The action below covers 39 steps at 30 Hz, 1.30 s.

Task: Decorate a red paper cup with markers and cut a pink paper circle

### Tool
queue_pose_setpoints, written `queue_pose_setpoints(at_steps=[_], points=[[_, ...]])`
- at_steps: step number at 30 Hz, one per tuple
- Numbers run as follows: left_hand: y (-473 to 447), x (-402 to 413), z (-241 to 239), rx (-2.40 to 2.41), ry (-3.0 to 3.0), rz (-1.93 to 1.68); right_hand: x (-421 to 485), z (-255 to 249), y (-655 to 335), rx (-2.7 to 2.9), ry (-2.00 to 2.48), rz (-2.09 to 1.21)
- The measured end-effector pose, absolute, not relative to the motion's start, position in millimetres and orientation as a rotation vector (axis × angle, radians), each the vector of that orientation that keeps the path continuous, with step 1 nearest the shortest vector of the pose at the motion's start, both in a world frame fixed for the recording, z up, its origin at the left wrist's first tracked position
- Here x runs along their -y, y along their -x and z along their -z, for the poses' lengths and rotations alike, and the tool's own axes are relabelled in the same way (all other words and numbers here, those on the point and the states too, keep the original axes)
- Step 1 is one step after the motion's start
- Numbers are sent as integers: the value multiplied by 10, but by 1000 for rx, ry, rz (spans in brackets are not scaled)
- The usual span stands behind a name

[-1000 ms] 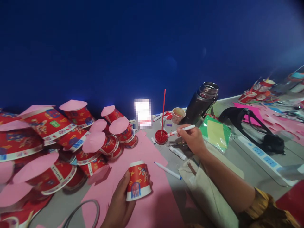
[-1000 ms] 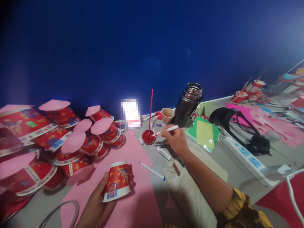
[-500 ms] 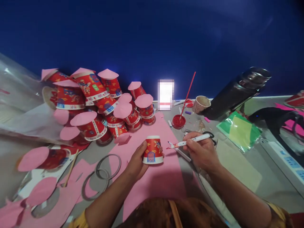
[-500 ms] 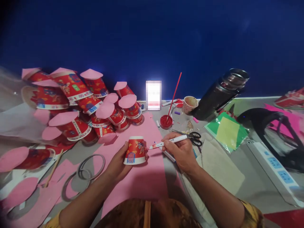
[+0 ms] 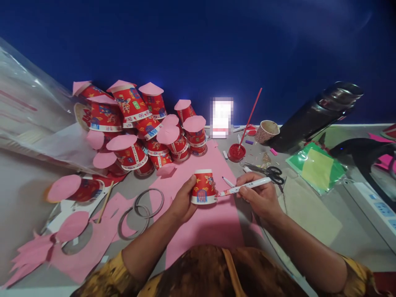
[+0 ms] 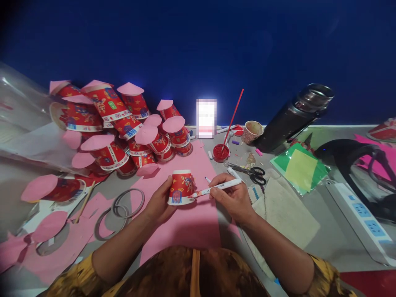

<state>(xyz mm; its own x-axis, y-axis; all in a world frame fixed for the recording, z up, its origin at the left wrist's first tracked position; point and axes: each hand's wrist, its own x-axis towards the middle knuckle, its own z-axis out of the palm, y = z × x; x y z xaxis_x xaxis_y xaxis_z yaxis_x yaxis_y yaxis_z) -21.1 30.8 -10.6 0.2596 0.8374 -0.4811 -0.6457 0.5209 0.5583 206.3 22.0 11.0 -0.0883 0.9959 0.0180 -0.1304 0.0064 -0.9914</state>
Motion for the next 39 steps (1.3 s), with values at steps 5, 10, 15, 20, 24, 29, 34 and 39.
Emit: queue_pose_setpoints(at_steps=[5, 10, 15, 20, 24, 29, 34, 39], points=[[202, -301, 87, -842, -231, -1014, -257, -71, -2067, 1173, 1029, -1346], [206, -293, 97, -849, -238, -1003, -292, 7, -2073, 1139, 1088, -1332], [194, -301, 105, -857, -231, -1022, -265, -26, -2074, 1198, 1067, -1299], [189, -308, 73, -854, -218, -1025, -185, -116, -2062, 1381, 1082, -1155], [195, -306, 45, -843, -216, -1029, -167, -174, -2045, 1455, 1056, -1075], [203, -301, 67, -840, -214, -1038, -139, -214, -2007, 1461, 1041, -1011], [215, -303, 80, -835, -219, -1030, -115, -240, -1990, 1501, 1009, -917], [238, -305, 42, -824, -241, -986, -371, -331, -2227, 1295, 1295, -683]])
